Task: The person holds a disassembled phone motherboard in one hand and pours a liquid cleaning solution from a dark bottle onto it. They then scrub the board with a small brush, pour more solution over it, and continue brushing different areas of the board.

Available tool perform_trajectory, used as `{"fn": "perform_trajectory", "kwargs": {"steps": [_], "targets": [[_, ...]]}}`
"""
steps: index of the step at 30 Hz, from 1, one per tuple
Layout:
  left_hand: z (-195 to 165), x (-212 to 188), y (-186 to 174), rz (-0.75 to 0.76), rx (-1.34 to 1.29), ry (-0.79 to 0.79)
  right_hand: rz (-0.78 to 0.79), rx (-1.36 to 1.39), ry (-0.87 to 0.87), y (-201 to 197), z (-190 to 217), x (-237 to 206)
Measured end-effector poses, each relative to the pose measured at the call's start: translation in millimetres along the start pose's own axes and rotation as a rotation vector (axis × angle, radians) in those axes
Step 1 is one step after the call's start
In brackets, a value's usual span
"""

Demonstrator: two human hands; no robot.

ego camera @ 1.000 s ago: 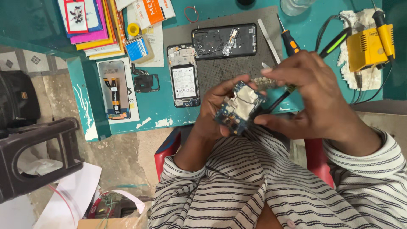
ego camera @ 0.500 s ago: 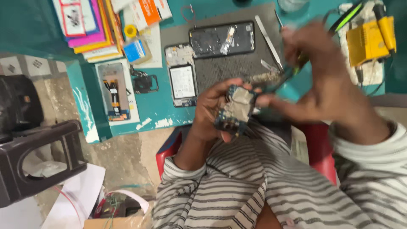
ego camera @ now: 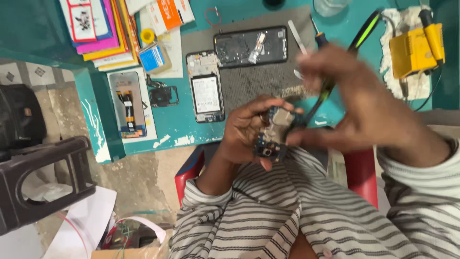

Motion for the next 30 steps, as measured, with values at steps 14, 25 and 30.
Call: {"fn": "perform_trajectory", "kwargs": {"steps": [14, 25, 30], "targets": [[3, -2, -7, -0.043, -0.047, 0.019, 0.057, -0.068, -0.174, -5, -2, 13], [4, -2, -4, -0.073, -0.068, 0.017, 0.037, -0.055, -0.131, -9, -2, 10], [3, 2, 1, -0.072, -0.002, 0.035, 0.058, -0.074, 0.007, -13, 7, 15]]}}
Point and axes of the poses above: each hand's wrist, its own x-axis towards the middle knuckle, its own y-axis out of the palm, z = x × y, the point moved 1 cm from there along x, towards the middle knuckle, and after that the axes turned 1 degree about -y, right-handed, at the moved point
